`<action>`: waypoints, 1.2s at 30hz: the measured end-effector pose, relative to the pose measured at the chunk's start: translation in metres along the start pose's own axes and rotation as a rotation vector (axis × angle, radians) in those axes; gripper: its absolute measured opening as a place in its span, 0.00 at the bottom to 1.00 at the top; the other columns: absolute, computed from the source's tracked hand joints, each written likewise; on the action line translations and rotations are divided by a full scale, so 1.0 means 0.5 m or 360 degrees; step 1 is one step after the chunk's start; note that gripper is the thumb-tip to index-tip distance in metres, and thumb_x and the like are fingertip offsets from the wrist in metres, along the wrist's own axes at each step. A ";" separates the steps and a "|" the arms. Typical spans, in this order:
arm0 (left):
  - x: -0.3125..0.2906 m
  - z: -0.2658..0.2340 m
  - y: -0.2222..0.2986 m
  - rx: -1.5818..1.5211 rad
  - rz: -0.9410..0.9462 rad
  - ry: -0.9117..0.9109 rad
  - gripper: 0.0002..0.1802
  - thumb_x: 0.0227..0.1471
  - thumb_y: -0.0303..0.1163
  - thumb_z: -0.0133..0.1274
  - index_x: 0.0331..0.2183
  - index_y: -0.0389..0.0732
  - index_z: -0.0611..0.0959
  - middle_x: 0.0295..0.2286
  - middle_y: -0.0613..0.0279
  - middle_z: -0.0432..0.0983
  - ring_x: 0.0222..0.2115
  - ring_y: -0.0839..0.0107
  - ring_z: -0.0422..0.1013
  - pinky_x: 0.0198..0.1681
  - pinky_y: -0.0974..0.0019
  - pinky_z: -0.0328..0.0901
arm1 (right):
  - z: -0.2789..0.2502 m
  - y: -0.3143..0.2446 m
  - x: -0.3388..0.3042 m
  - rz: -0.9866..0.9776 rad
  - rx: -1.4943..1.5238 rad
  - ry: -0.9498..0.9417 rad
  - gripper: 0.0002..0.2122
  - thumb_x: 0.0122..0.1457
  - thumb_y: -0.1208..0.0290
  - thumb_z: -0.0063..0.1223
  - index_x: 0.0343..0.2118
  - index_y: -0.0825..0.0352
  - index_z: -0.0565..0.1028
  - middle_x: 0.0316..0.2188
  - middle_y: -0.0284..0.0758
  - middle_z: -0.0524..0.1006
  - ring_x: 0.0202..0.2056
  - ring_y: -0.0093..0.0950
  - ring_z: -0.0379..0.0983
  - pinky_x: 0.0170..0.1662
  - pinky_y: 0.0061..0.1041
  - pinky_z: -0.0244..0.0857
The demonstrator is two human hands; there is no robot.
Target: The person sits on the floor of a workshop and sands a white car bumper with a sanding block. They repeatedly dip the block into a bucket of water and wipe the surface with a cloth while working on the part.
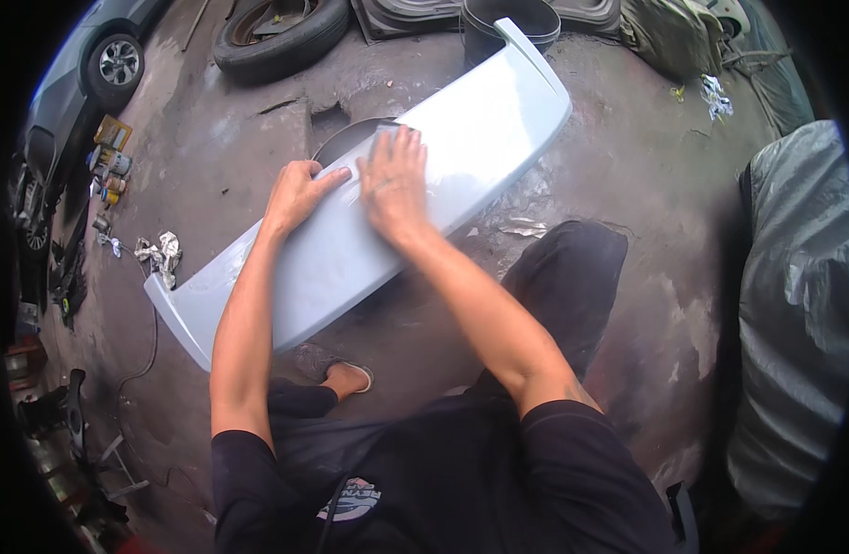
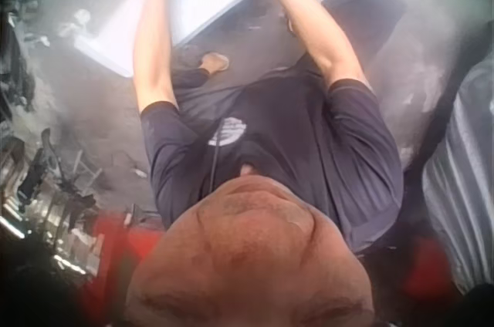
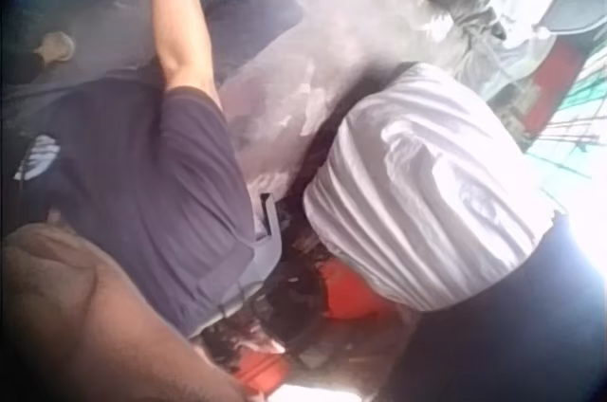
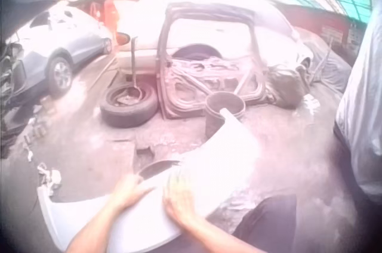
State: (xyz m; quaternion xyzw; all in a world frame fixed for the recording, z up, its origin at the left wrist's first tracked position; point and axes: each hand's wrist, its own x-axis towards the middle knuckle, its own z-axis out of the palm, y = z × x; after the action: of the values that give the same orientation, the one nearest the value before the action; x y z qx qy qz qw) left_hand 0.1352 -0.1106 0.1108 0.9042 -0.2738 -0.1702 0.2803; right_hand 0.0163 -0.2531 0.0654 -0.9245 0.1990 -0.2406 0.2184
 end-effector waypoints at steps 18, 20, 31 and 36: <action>-0.161 -0.003 0.075 0.0621 0.0207 0.0693 0.34 0.58 0.60 0.55 0.22 0.34 0.83 0.21 0.36 0.78 0.26 0.38 0.77 0.32 0.42 0.70 | -0.031 -0.004 0.045 0.0126 0.0315 0.0317 0.31 0.73 0.58 0.37 0.64 0.87 0.57 0.66 0.68 0.55 0.69 0.61 0.49 0.71 0.57 0.41; -0.171 -0.003 0.087 0.0608 0.0194 0.0678 0.34 0.57 0.60 0.55 0.22 0.35 0.83 0.20 0.38 0.78 0.25 0.39 0.77 0.31 0.42 0.71 | -0.099 0.098 0.173 0.0220 0.0268 0.0270 0.32 0.73 0.56 0.33 0.64 0.86 0.58 0.66 0.65 0.58 0.70 0.59 0.49 0.72 0.54 0.38; -0.151 -0.006 0.108 0.0532 0.0375 0.0712 0.31 0.56 0.55 0.60 0.22 0.33 0.81 0.17 0.38 0.74 0.21 0.41 0.73 0.27 0.47 0.66 | -0.117 0.264 0.249 0.0054 0.0009 0.0487 0.28 0.72 0.56 0.39 0.64 0.78 0.65 0.66 0.59 0.61 0.68 0.55 0.55 0.69 0.57 0.46; -0.121 0.002 0.085 0.0441 0.0211 0.0572 0.32 0.56 0.58 0.58 0.23 0.34 0.84 0.20 0.38 0.77 0.24 0.41 0.76 0.30 0.46 0.68 | -0.128 0.261 0.232 0.0017 -0.0099 0.0212 0.27 0.72 0.57 0.37 0.66 0.74 0.62 0.68 0.57 0.58 0.70 0.53 0.52 0.70 0.56 0.44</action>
State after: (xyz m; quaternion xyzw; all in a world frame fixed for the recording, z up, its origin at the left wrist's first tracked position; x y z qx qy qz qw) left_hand 0.0700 -0.1046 0.1449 0.9298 -0.2989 0.0516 0.2082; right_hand 0.0411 -0.4354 0.0923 -0.9117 0.2256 -0.2941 0.1771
